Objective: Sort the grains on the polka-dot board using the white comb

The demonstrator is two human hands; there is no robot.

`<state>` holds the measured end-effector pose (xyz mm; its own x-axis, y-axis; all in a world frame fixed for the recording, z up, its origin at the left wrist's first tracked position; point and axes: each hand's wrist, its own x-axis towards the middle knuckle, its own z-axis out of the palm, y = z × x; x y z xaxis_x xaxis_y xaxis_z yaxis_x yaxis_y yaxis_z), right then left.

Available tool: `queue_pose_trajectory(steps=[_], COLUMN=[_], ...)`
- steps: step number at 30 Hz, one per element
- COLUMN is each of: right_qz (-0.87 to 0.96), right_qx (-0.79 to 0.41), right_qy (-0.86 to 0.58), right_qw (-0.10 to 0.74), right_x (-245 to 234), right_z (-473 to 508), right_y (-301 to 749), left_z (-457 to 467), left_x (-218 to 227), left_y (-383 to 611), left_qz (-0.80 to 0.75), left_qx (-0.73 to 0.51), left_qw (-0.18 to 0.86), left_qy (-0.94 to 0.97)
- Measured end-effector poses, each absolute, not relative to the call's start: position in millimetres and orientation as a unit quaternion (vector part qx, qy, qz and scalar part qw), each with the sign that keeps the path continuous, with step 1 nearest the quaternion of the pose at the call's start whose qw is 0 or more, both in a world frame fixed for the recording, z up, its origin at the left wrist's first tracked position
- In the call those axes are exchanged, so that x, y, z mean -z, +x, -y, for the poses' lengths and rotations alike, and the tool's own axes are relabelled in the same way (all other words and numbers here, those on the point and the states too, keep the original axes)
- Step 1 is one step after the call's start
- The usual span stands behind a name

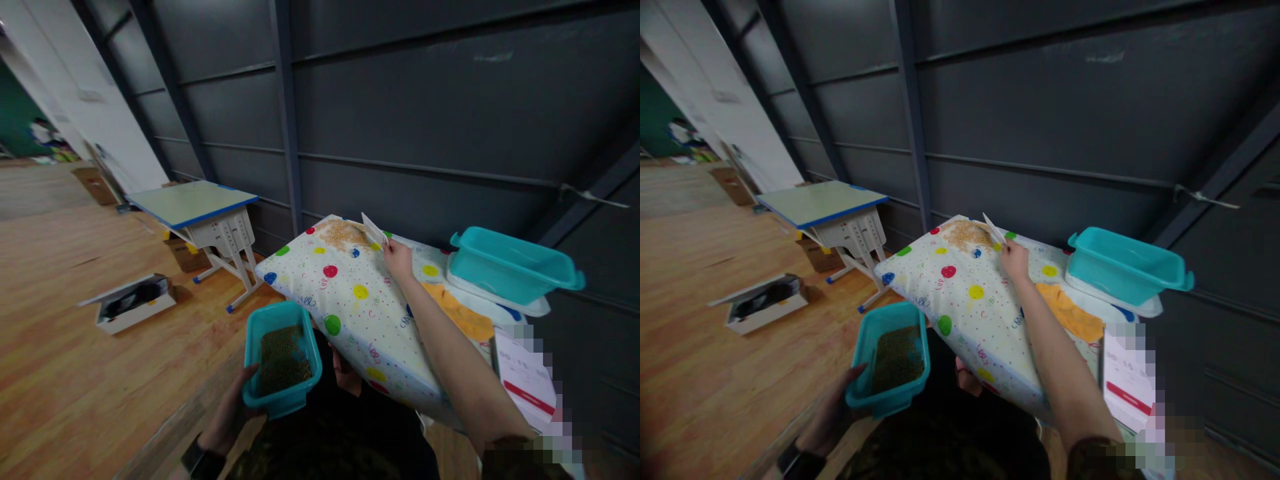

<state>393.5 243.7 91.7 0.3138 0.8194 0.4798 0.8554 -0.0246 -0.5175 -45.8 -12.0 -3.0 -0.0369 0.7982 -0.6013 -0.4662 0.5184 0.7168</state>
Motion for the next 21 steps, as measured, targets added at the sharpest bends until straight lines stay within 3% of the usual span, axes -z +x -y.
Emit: queue_pose_trajectory(steps=[15,21], right_qz=[0.629,0.633], right_qx=[0.013,0.011], right_qy=[-0.685,-0.669], right_qw=[0.369,0.388], right_x=[-88,-85], right_z=[-220,-217], right_y=[355,351], left_z=[13,12], left_x=[-29,-14], left_y=[-23,-29], left_qz=[-0.537,-0.543], left_qx=[-0.492,-0.494], left_qw=[0.662,0.660], left_qy=[0.177,0.158])
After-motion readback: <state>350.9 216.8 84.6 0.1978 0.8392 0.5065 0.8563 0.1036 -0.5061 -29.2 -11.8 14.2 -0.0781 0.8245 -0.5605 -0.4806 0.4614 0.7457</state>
